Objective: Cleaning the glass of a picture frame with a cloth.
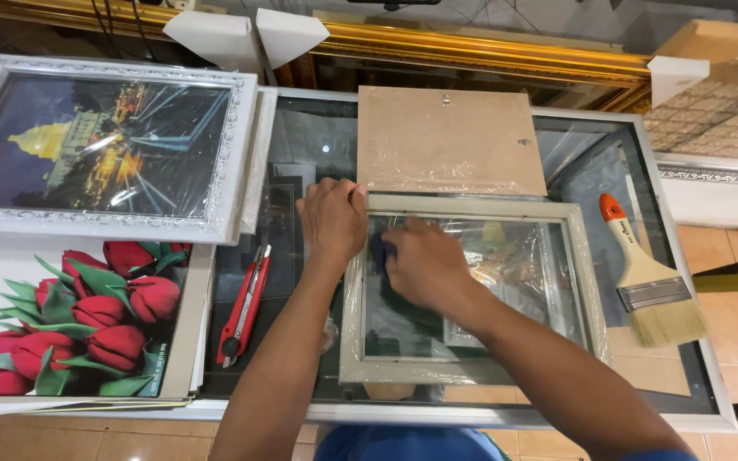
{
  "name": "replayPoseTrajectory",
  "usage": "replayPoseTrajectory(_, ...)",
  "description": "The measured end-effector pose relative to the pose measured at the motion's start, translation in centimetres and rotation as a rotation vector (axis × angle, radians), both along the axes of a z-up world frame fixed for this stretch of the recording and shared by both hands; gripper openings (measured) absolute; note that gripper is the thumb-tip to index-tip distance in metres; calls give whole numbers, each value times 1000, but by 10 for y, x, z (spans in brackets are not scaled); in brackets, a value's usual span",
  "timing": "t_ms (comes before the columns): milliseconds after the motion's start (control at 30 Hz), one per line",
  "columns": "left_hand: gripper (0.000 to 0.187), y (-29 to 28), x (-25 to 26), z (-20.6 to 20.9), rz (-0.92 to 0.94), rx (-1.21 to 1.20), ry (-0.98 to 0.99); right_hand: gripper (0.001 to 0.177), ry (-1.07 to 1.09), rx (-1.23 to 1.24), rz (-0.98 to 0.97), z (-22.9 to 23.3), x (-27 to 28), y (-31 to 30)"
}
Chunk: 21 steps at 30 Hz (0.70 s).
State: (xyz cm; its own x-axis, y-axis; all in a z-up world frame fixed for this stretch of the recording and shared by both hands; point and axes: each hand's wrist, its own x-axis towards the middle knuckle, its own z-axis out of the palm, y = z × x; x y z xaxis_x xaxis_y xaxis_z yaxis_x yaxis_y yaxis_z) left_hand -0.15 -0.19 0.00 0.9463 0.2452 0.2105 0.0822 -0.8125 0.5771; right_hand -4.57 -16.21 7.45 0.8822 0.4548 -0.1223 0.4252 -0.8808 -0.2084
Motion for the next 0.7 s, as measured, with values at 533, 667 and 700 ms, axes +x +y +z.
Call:
replayPoseTrajectory(533, 19, -5, -2, 9, -5, -68, 38, 38, 115, -130, -540, 1, 29, -217)
replayPoseTrajectory(667, 18, -7, -3, 9, 6, -42, 40, 37, 138, -148, -396, 21, 11, -217)
replayPoseTrajectory(700, 15, -7, -2, 12, 4, -44, 62, 35, 147, -195, -290, 31, 3, -210)
